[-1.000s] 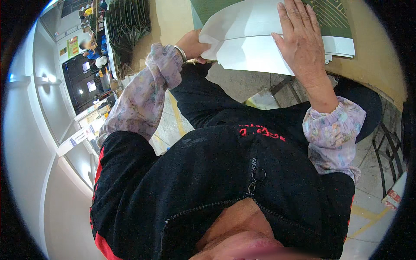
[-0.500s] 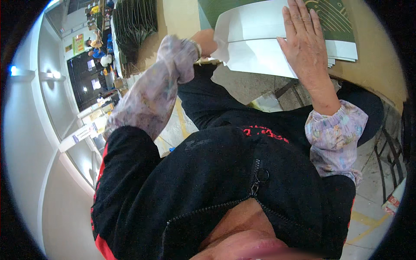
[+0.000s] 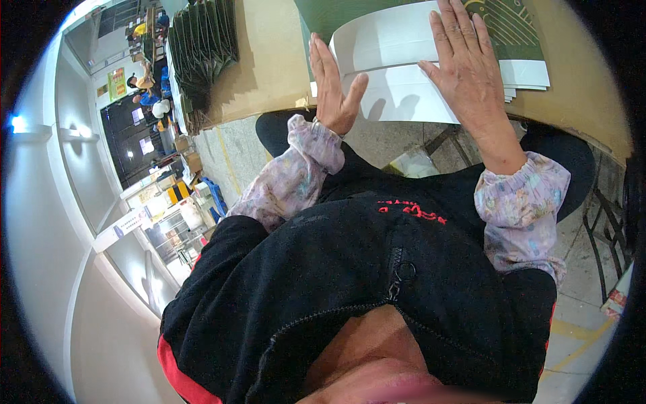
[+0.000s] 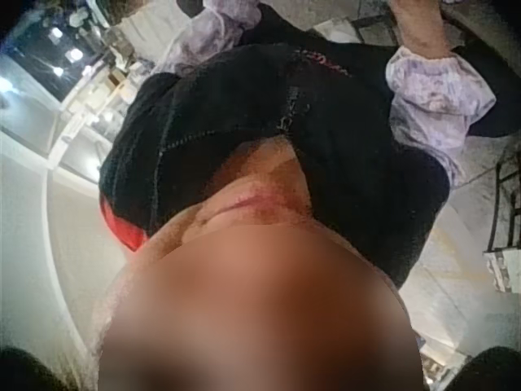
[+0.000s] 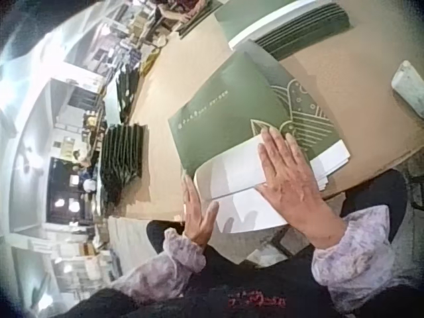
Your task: Assembling and gluing paper gift bags in a workshop environment.
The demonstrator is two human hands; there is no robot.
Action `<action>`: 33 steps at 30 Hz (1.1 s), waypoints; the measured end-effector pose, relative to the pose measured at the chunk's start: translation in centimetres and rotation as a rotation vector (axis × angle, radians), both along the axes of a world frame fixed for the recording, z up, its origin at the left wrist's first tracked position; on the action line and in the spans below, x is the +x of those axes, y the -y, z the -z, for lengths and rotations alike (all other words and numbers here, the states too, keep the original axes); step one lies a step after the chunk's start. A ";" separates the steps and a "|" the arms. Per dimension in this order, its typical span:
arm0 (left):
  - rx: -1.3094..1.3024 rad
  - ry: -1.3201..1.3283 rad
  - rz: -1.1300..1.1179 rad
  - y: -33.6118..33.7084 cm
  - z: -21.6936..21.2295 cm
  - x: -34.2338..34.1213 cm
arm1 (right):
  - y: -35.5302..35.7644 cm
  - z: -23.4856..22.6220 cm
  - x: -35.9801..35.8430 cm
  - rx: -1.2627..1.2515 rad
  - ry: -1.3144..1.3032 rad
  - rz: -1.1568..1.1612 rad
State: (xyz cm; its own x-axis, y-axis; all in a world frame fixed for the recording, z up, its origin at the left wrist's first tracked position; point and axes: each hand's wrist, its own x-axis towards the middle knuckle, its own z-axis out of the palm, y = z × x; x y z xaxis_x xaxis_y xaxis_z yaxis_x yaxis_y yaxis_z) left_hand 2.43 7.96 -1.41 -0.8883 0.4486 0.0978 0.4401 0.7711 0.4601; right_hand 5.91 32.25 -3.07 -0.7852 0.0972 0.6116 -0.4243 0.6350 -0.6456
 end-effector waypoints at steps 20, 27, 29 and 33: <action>-0.273 -0.111 0.339 3.5 1.9 2.7 | 0.4 1.3 -0.2 0.621 0.285 0.122; -0.231 -0.093 0.420 4.3 1.6 1.0 | -1.6 1.3 3.3 0.721 0.381 0.092; -0.225 -0.086 0.394 4.2 1.9 0.8 | -1.9 0.9 4.4 0.738 0.404 0.109; -0.172 -0.135 0.224 4.9 2.8 0.4 | -1.1 0.1 5.1 0.753 0.427 0.132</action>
